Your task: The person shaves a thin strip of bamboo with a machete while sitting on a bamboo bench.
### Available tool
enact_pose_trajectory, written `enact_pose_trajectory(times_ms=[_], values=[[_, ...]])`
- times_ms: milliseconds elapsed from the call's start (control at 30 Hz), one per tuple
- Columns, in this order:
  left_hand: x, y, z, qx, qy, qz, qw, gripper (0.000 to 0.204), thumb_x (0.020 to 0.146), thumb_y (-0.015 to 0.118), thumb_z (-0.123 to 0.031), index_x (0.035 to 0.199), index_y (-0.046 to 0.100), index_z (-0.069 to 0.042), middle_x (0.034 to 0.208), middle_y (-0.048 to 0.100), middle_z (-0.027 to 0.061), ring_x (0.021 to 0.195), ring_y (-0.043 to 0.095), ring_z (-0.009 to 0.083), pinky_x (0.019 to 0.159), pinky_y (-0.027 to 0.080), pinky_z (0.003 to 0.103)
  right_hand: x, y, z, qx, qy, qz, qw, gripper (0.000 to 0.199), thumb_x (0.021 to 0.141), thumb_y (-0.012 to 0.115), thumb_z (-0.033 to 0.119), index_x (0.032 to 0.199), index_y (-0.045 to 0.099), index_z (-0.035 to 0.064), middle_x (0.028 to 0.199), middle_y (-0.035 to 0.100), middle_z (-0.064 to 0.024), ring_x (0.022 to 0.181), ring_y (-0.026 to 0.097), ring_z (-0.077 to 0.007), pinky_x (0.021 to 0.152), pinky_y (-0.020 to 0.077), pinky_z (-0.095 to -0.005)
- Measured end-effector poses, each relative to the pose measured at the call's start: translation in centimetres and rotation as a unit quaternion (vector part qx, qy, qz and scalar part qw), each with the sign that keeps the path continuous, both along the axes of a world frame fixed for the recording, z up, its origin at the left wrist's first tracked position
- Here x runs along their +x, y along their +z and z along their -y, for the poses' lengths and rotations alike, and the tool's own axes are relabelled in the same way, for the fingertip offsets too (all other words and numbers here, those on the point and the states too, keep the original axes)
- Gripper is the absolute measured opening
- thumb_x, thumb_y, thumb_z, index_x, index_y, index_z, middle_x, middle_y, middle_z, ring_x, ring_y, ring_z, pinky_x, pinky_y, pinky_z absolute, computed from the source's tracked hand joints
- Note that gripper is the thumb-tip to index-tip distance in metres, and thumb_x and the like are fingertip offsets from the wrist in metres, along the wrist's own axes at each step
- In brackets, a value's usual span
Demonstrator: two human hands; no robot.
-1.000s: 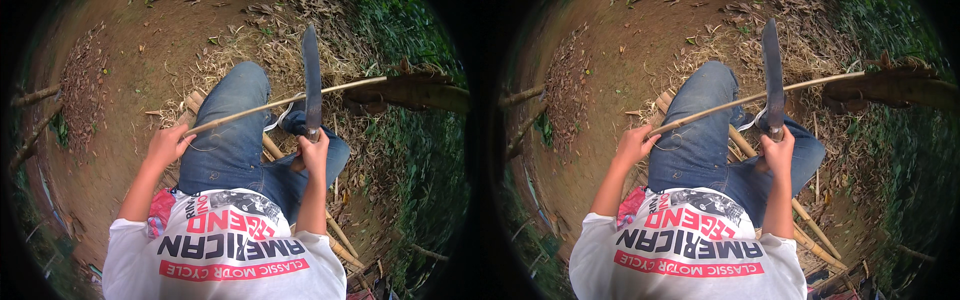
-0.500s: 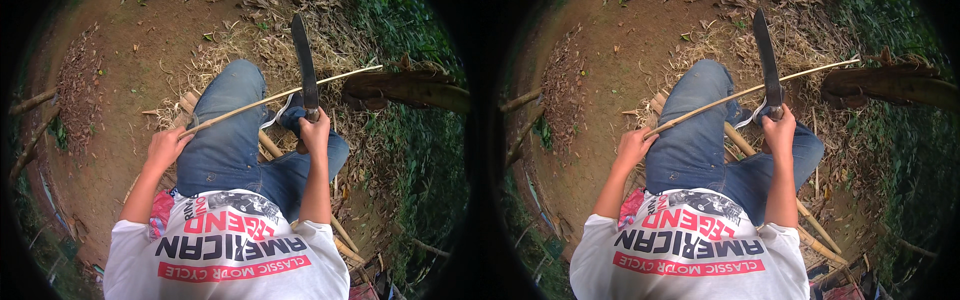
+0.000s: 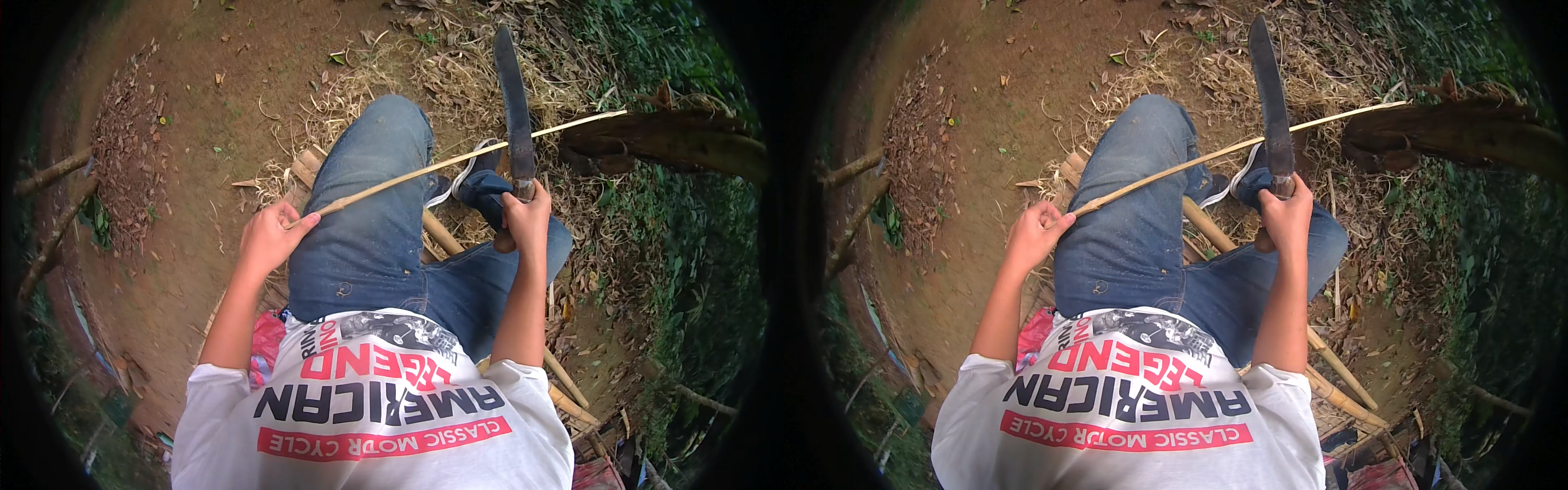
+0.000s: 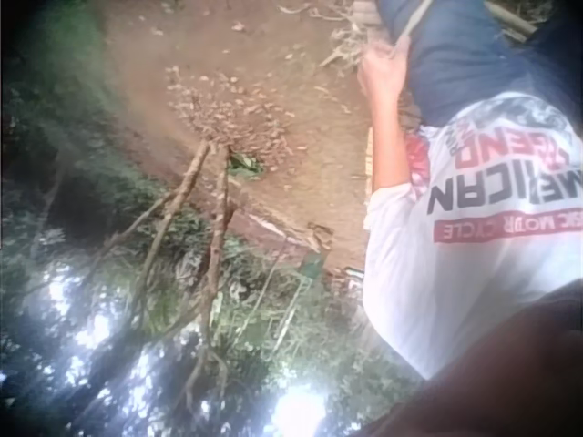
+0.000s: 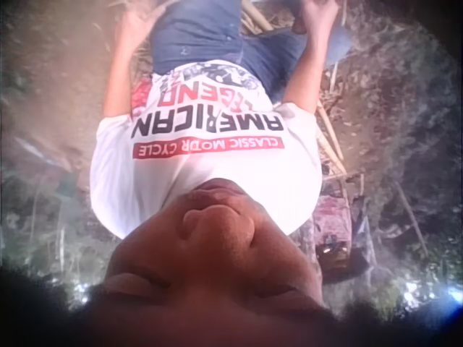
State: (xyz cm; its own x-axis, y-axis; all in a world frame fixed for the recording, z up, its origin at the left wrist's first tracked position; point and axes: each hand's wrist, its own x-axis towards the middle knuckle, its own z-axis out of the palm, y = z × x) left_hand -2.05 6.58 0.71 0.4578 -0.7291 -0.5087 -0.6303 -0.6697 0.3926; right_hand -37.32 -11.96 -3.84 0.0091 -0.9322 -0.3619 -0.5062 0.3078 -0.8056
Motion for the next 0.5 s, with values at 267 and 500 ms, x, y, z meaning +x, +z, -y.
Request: enact_pose_trajectory(times_ms=[267, 500], values=[[0.1, 0.8, 1.9, 0.111, -0.086, 0.024, 0.99, 0.068, 0.078, 0.068, -0.062, 0.069, 0.066, 0.005, 0.064, 0.061, 0.0249, 0.067, 0.065, 0.0384, 0.066, 0.05, 0.045, 0.7, -1.0, -1.2, 0.009, -0.028, -0.007, 1.0, 0.027, 0.07, 0.066, 0.003, 0.096, 0.062, -0.0055, 0.069, 0.062, -0.0078, 0.06, 0.058, -0.0139, 0.057, 0.0472, -0.0316], [0.3, -0.6, 1.4, 0.104, -0.08, -0.036, 0.991, 0.073, 0.079, 0.066, -0.065, 0.067, 0.066, 0.006, 0.066, 0.061, 0.0274, 0.068, 0.065, 0.0419, 0.065, 0.05, 0.047, -0.8, 0.7, 1.3, -0.041, 0.029, -0.018, 0.999, 0.022, 0.071, 0.066, 0.002, 0.093, 0.062, -0.0043, 0.069, 0.063, -0.0068, 0.06, 0.058, -0.0129, 0.055, 0.0469, -0.0301]])
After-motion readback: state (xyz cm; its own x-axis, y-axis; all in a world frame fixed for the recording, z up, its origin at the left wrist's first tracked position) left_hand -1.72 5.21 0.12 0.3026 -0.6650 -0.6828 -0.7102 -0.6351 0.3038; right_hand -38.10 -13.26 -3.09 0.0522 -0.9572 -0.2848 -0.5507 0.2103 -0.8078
